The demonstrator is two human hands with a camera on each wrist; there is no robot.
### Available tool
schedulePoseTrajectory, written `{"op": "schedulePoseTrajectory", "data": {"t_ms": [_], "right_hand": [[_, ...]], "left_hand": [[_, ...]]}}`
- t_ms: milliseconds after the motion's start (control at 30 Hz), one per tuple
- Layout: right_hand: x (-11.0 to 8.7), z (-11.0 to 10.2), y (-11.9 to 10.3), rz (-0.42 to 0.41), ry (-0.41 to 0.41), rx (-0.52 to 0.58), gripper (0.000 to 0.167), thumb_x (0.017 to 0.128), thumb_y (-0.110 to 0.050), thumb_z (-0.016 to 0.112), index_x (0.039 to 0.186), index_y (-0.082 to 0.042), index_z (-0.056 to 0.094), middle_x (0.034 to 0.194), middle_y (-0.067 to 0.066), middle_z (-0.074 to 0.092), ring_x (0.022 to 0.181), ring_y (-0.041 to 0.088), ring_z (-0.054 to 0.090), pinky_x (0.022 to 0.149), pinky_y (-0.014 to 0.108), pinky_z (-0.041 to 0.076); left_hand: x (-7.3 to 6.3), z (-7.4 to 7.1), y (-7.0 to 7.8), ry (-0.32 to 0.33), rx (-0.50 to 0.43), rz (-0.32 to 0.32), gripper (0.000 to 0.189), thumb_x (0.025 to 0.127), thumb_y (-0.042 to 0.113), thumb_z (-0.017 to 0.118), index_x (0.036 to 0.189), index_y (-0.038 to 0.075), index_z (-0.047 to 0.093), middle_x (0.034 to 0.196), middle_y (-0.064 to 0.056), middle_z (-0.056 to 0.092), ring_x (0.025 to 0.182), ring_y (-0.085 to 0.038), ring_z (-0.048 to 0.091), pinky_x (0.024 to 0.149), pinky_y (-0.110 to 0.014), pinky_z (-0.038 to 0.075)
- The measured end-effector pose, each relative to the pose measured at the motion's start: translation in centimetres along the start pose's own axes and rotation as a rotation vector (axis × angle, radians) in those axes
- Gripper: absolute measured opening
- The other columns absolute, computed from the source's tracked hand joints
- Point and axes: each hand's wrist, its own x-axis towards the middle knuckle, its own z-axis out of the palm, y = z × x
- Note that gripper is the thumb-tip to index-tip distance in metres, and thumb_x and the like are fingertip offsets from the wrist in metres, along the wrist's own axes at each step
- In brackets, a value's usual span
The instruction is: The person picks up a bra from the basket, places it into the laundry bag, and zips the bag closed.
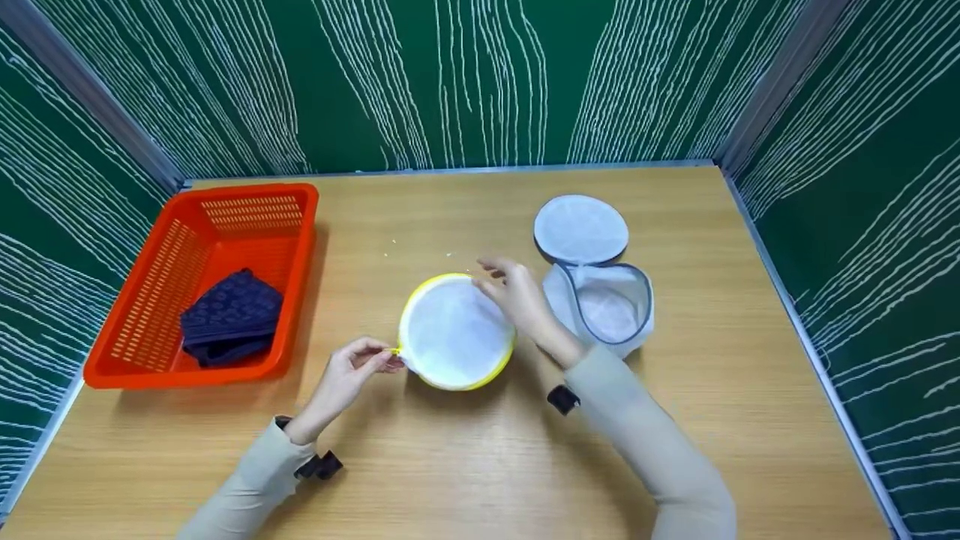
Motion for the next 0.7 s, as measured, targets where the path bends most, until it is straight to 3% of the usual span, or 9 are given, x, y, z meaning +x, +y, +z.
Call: {"op": "schedulePoseTrajectory", "data": {"t_ms": [200,267,400,467,500,700], "right_hand": [[-2.8,-0.1,0.6,0.127,0.128,0.063,0.035,0.082,-0.006,0.061,0.112,0.010,0.054,0.106,0.024,0.058,0.095,0.033,0.056,0.081,0.039,0.046],[-3.6,-0.1,0.8,0.183,0.138,0.072,0.036,0.083,-0.009,0.060,0.114,0.009,0.053,0.107,0.024,0.058,0.095,0.031,0.056,0.080,0.032,0.047],[-4.8,0.2,1.4,0.302,0.137,0.130,0.039,0.085,-0.011,0.058,0.117,0.009,0.050,0.108,0.024,0.057,0.088,0.021,0.058,0.070,0.017,0.047],[-5.3,0.4,1.5,0.370,0.141,0.185,0.040,0.085,-0.013,0.057,0.118,0.009,0.050,0.106,0.022,0.057,0.080,0.012,0.057,0.065,0.013,0.046],[-5.6,0.5,1.5,0.402,0.144,0.226,0.041,0.085,-0.013,0.057,0.118,0.010,0.049,0.104,0.019,0.058,0.077,0.007,0.056,0.063,0.013,0.046],[-6.3,1.3,1.6,0.499,0.182,0.402,0.041,0.085,-0.010,0.056,0.120,0.010,0.047,0.098,0.008,0.057,0.073,-0.001,0.052,0.064,0.014,0.047]], "left_hand": [[0.1,0.7,-0.6,0.093,-0.160,-0.030,0.020,0.087,0.000,0.051,0.095,-0.018,0.050,0.085,-0.024,0.061,0.077,-0.023,0.063,0.072,-0.036,0.051],[0.2,0.7,-1.5,0.114,-0.232,-0.012,0.020,0.086,0.004,0.053,0.094,-0.014,0.052,0.083,-0.018,0.062,0.076,-0.020,0.063,0.071,-0.034,0.052],[0.2,1.2,-1.6,0.168,-0.338,-0.050,0.021,0.086,0.008,0.055,0.095,-0.010,0.052,0.083,-0.010,0.061,0.075,-0.017,0.062,0.072,-0.034,0.052],[0.3,1.4,-1.7,0.181,-0.365,-0.063,0.024,0.086,0.010,0.055,0.098,-0.011,0.051,0.084,-0.011,0.060,0.076,-0.018,0.061,0.073,-0.035,0.051],[0.1,1.7,-0.9,0.195,-0.366,-0.093,0.026,0.086,0.009,0.055,0.099,-0.013,0.049,0.086,-0.012,0.060,0.077,-0.018,0.061,0.075,-0.037,0.051],[0.8,1.8,-3.3,0.167,-0.386,-0.045,0.027,0.085,0.019,0.059,0.100,-0.003,0.053,0.089,-0.010,0.059,0.078,-0.018,0.060,0.070,-0.033,0.052]]}}
